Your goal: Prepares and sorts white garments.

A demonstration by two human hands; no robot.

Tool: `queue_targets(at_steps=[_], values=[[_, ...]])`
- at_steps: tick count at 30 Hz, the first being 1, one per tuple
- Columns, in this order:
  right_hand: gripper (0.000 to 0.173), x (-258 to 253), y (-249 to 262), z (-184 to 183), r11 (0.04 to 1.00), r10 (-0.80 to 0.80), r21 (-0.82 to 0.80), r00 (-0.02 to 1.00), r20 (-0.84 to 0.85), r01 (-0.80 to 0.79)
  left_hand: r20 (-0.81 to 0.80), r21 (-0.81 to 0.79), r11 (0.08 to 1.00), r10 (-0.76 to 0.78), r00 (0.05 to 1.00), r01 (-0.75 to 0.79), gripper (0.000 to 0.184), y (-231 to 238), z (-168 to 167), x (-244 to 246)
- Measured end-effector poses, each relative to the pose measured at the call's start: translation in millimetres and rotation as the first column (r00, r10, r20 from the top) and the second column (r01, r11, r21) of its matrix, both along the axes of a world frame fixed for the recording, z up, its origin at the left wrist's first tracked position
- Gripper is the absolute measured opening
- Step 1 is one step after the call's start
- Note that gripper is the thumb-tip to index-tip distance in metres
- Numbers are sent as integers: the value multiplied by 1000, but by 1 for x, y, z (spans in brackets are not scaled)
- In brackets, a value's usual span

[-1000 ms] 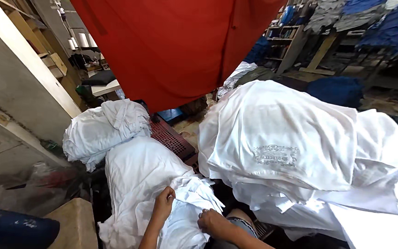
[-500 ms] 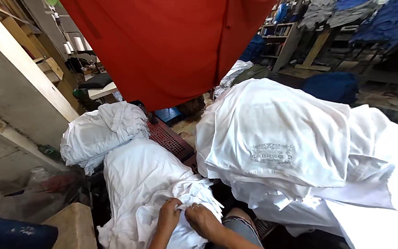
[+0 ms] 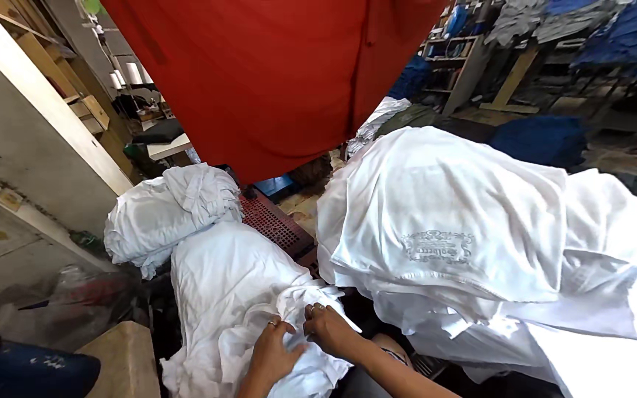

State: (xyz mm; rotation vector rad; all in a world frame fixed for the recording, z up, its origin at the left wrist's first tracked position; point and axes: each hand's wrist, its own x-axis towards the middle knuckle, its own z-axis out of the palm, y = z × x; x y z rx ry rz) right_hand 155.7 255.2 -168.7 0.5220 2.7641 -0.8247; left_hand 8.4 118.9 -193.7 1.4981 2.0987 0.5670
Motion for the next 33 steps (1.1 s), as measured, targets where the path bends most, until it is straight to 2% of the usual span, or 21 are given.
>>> queue_targets(at_steps=[1, 2, 4, 5, 7, 10, 12, 15, 17, 20, 23, 26, 29, 31, 33], values=[[21, -3, -2, 1, 1000, -17, 8, 1000, -12, 17, -65, -30, 1000, -10, 998, 8, 58, -1, -1, 9], [22, -4, -5, -1, 999, -39, 8, 999, -28, 39, -127, -30, 999, -19, 992, 16, 59, -2, -5, 16], [23, -1, -16, -14, 993, -114, -12, 987, -109, 114, -198, 29, 1000, -5, 980, 11, 37, -1, -18, 23], [24, 3, -24, -22, 989, -150, -25, 976, -159, 148, -174, 36, 999, 11, 985, -5, 28, 2, -21, 21], [27, 18, -38, -36, 991, -124, -65, 979, -159, 115, -42, 17, 999, 31, 999, -31, 24, 7, -21, 12], [28, 41, -50, -58, 994, 88, -66, 996, 32, -85, 107, 34, 998, 40, 994, -44, 26, 10, -22, -6], [31, 52, -49, -76, 990, 142, -35, 975, 172, -138, 150, 54, 998, -21, 989, 13, 23, 8, -23, -16], [25, 52, -39, -65, 994, 112, -9, 967, 228, -113, 151, 159, 980, -144, 978, 120, 22, 2, -31, -20], [23, 46, -26, -42, 998, 63, -23, 983, 170, -60, 138, 148, 981, -148, 979, 127, 29, 0, -29, -16], [24, 33, -4, -15, 999, -17, -30, 1000, -4, 17, 127, 117, 991, -80, 989, 65, 33, 1, -24, -6], [22, 16, 4, -4, 999, -45, 13, 992, -115, 46, 113, 126, 992, -8, 994, -6, 27, 0, -24, 7], [23, 4, -4, -12, 992, -107, 38, 976, -189, 116, 50, 6, 999, 43, 998, -44, 48, 3, -21, 20], [24, 8, -20, -38, 983, -165, 27, 937, -308, 182, 43, 75, 989, 121, 992, -124, 27, 15, -28, 14], [25, 16, -25, -56, 994, -110, -4, 964, -240, 112, 107, 99, 976, 181, 978, -192, 24, 30, -25, -6], [39, 22, -22, -72, 999, -22, -25, 999, -30, 22, 152, 107, 956, 255, 955, -272, 27, 45, -20, -29]])
